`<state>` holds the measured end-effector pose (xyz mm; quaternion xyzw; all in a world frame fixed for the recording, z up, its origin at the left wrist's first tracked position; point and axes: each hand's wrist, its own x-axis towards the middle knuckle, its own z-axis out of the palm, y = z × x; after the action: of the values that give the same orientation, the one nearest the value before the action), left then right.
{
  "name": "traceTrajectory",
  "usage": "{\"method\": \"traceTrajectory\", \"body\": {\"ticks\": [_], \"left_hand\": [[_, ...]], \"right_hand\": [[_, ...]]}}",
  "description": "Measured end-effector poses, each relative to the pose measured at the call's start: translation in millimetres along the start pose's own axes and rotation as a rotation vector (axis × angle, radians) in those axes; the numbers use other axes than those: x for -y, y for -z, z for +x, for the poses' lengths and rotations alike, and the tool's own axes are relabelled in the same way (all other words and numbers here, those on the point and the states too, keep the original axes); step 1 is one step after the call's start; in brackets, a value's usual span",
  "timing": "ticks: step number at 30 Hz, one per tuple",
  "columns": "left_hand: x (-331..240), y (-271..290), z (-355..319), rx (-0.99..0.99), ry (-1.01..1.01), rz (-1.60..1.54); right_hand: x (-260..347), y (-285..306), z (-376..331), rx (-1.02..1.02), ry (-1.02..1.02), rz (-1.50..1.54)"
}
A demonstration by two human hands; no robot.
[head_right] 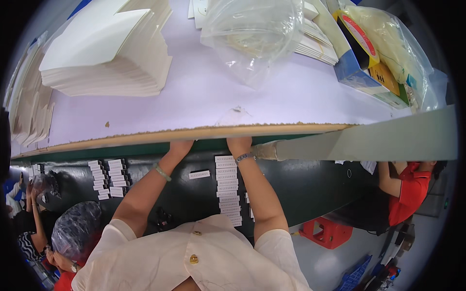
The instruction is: The person packs cables into small accessory boxes by hand, collects the boxed items in a plastic bag, and places the accessory boxes into packaging trays along the conveyor line.
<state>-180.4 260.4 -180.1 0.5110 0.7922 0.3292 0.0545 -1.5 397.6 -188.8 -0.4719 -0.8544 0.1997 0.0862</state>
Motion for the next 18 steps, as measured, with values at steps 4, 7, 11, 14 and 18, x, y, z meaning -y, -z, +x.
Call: {"method": "traceTrajectory", "body": {"ticks": [4,7,11,14,18], "left_hand": [[15,-30,-14,-0.193,-0.215,0.104],[39,-30,-1,-0.144,-0.206,0.09],[74,-20,-17,-0.072,-0.198,0.062],[103,-6,-37,-0.023,-0.193,0.041],[143,18,-66,0.034,-0.189,0.02]], "right_hand": [[-5,-10,3,-0.382,0.311,-0.05],[3,-6,3,-0.315,0.302,-0.046],[10,4,-1,-0.225,0.278,-0.048],[15,11,-4,-0.16,0.265,-0.05],[22,18,-6,-0.082,0.253,-0.047]]}}
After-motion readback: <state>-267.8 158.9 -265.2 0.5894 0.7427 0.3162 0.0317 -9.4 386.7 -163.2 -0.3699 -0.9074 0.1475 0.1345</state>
